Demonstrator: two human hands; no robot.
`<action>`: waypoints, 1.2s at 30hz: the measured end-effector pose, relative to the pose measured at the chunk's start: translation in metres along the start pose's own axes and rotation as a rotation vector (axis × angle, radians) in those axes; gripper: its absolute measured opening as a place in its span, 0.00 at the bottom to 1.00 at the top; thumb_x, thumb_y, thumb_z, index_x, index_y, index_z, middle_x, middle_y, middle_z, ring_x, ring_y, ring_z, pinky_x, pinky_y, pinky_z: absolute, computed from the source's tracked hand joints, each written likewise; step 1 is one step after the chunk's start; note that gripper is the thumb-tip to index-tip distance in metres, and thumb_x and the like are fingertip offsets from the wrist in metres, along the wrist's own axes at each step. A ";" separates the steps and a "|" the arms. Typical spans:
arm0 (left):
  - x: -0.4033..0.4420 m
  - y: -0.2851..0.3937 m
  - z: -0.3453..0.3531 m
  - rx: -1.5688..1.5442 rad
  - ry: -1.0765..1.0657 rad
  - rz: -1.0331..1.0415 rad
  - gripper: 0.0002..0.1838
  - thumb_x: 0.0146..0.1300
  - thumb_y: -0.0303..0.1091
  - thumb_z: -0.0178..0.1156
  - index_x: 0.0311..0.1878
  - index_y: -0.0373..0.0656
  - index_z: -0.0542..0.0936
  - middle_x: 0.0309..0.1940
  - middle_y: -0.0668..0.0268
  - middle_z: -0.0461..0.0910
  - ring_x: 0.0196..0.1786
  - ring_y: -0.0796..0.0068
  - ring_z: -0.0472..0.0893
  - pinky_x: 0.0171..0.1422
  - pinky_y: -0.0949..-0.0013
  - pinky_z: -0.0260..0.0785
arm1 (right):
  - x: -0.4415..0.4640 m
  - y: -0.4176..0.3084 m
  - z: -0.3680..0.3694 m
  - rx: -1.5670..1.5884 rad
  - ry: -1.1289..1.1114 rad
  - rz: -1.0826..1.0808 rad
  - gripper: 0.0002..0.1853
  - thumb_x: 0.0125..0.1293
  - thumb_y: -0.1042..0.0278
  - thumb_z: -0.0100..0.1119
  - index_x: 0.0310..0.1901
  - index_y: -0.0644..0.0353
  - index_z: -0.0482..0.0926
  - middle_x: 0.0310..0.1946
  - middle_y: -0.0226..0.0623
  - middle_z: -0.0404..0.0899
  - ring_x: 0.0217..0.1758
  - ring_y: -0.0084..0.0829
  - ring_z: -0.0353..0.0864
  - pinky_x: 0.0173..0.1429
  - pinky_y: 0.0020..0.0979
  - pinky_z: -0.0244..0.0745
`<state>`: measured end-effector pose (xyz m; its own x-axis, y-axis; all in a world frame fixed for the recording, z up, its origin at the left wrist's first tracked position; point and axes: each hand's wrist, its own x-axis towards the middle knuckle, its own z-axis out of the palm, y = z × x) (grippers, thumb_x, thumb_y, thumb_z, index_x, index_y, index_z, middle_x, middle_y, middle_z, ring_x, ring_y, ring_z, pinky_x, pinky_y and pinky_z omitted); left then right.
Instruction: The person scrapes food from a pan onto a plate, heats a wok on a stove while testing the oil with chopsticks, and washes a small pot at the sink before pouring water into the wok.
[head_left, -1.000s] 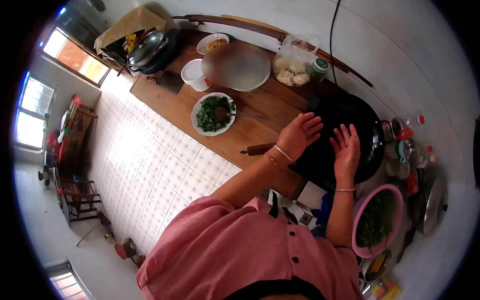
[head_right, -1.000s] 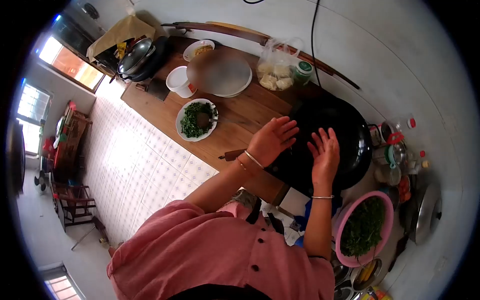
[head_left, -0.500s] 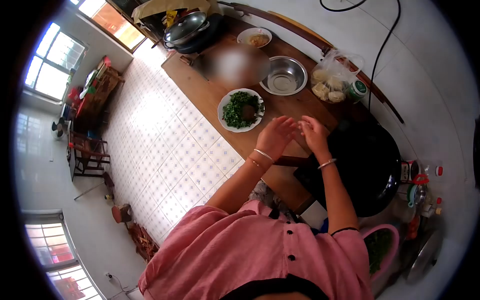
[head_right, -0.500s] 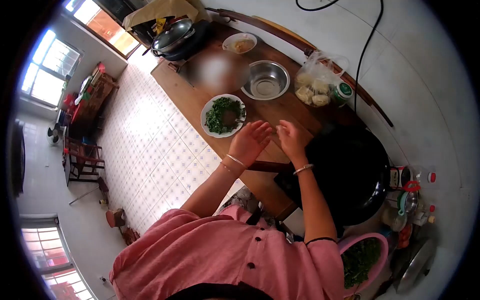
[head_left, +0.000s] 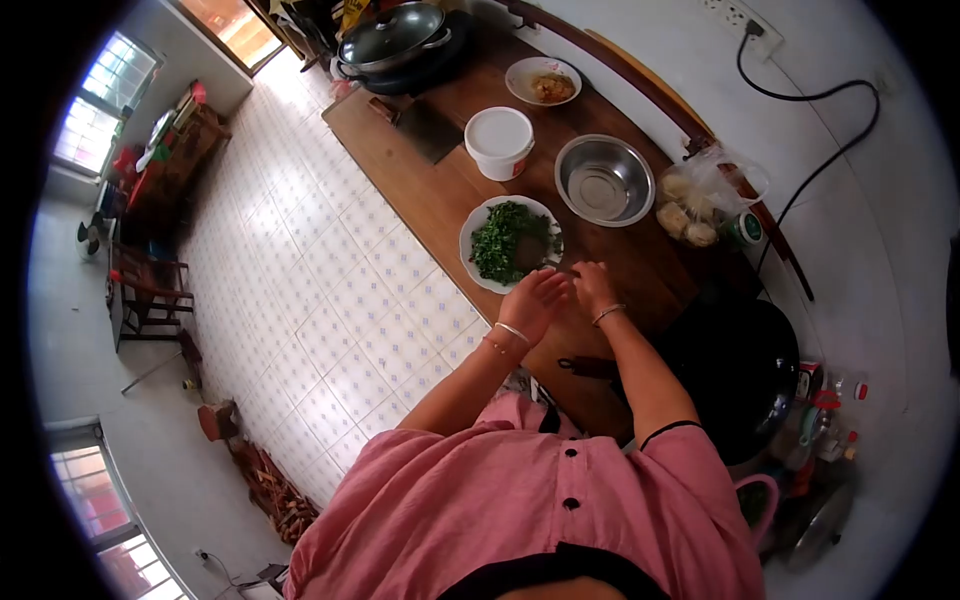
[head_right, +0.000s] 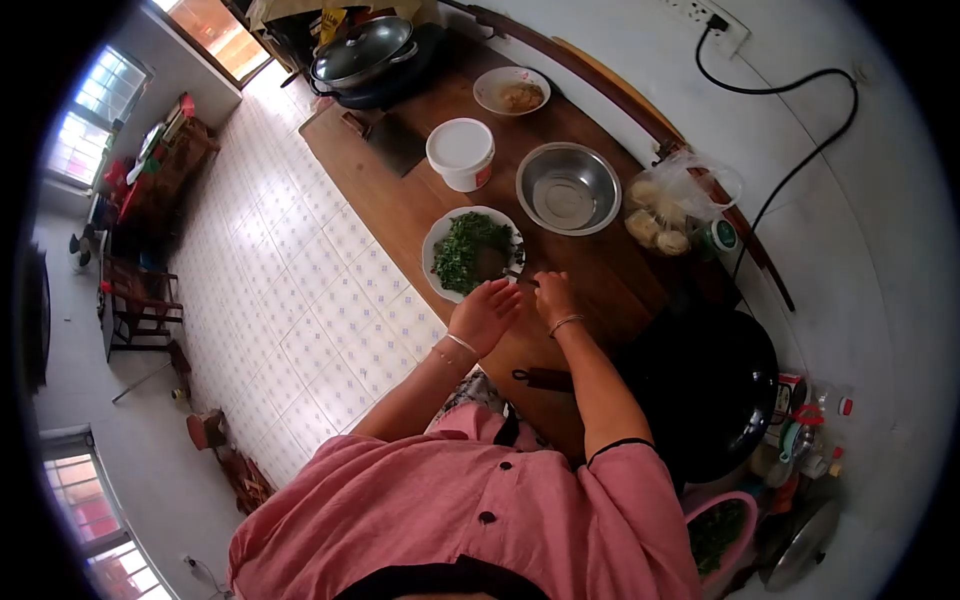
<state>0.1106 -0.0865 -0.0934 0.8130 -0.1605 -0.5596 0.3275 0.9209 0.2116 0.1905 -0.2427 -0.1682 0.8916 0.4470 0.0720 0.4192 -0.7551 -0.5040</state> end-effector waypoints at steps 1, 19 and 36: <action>-0.001 0.004 -0.003 0.015 0.039 -0.008 0.16 0.67 0.39 0.46 0.50 0.38 0.70 0.47 0.58 0.74 0.51 0.61 0.73 0.59 0.59 0.66 | 0.000 -0.001 0.001 0.014 -0.047 0.052 0.10 0.51 0.74 0.58 0.38 0.61 0.78 0.35 0.45 0.78 0.41 0.46 0.75 0.47 0.41 0.70; 0.003 -0.001 0.008 0.078 0.018 -0.111 0.13 0.65 0.36 0.49 0.48 0.40 0.71 0.43 0.61 0.75 0.47 0.65 0.75 0.55 0.63 0.68 | -0.011 -0.061 -0.097 -0.189 0.271 -0.122 0.06 0.53 0.72 0.57 0.33 0.53 0.80 0.32 0.30 0.78 0.38 0.33 0.77 0.41 0.33 0.73; -0.011 -0.158 0.092 0.409 -0.278 -0.493 0.12 0.63 0.38 0.52 0.46 0.42 0.74 0.43 0.62 0.77 0.48 0.66 0.75 0.55 0.64 0.66 | -0.187 -0.025 -0.228 0.462 0.677 0.357 0.09 0.57 0.75 0.61 0.40 0.63 0.80 0.27 0.28 0.79 0.28 0.16 0.74 0.31 0.18 0.70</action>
<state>0.0942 -0.2628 -0.0463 0.5984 -0.6605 -0.4535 0.8004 0.5186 0.3007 0.0518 -0.4168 0.0277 0.9269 -0.2676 0.2632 0.1167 -0.4611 -0.8796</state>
